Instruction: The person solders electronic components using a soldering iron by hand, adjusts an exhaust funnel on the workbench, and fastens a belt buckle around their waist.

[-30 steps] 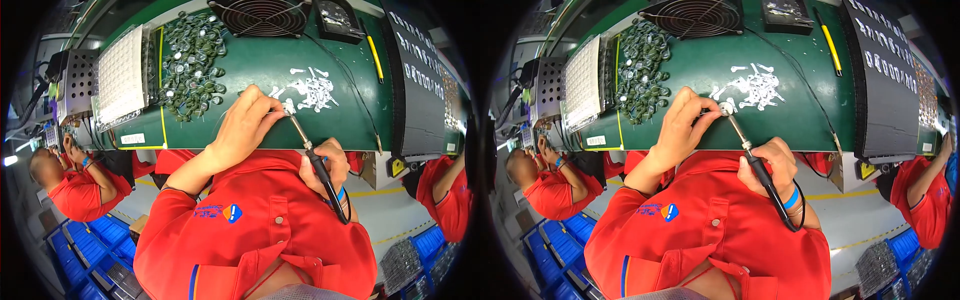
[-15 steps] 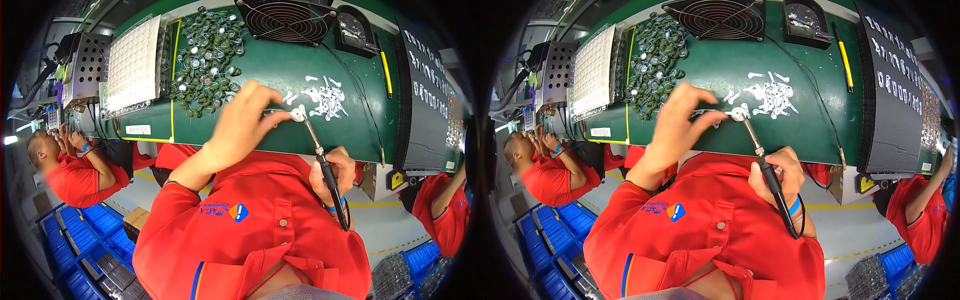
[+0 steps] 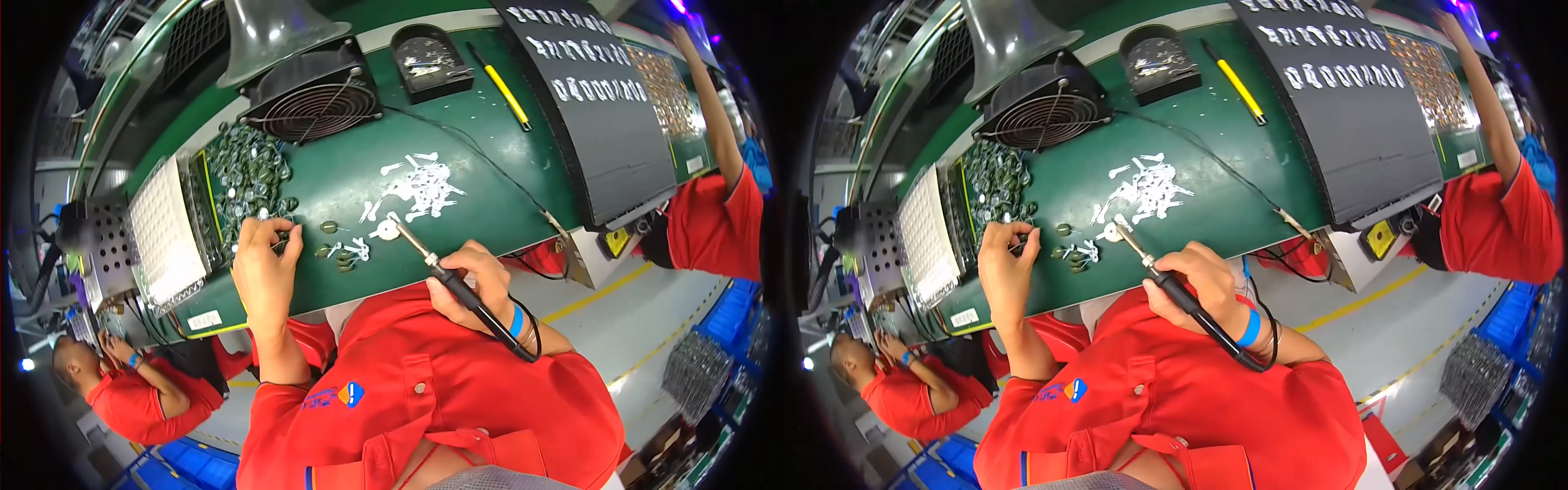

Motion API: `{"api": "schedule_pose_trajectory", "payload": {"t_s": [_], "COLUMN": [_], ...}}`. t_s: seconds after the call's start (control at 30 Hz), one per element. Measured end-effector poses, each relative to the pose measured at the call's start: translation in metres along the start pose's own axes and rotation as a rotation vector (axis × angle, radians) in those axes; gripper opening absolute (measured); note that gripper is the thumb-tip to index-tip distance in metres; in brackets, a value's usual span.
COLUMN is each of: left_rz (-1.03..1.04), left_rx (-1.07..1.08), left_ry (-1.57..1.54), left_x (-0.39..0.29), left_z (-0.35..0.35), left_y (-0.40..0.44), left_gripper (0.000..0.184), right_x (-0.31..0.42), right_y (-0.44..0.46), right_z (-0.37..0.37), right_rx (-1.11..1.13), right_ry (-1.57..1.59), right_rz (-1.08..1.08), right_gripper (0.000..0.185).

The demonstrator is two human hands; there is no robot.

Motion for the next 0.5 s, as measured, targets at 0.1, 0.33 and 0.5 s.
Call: {"api": "schedule_pose_trajectory", "payload": {"t_s": [0.1,0.33,0.5], "left_rz": [0.106,0.163,0.261], "left_rx": [-0.099,0.032,0.235], "left_ry": [-0.125,-0.453,-0.695], "left_x": [0.004,-0.034,-0.069], "left_z": [0.0,-0.007,0.012], "left_y": [0.0,-0.011,-0.017], "left_gripper": [0.01,0.01,0.014], "right_x": [0.002,0.003,-0.003], "right_y": [0.003,0.014,0.03], "right_z": [-0.002,0.002,0.006], "right_rx": [-0.024,0.057,-0.028], "right_ry": [0.014,0.108,0.238], "right_rz": [0.004,0.012,0.025], "right_gripper": [0.034,0.035,0.034]}}
Point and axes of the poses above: each hand's wrist, its own y-axis towards the middle knuckle, its own z-axis out of the palm, x = y × z, the point moved 4 cm from there along y, towards the middle knuckle, and after that the axes turned 2 degrees about x, right-handed, at the moved point
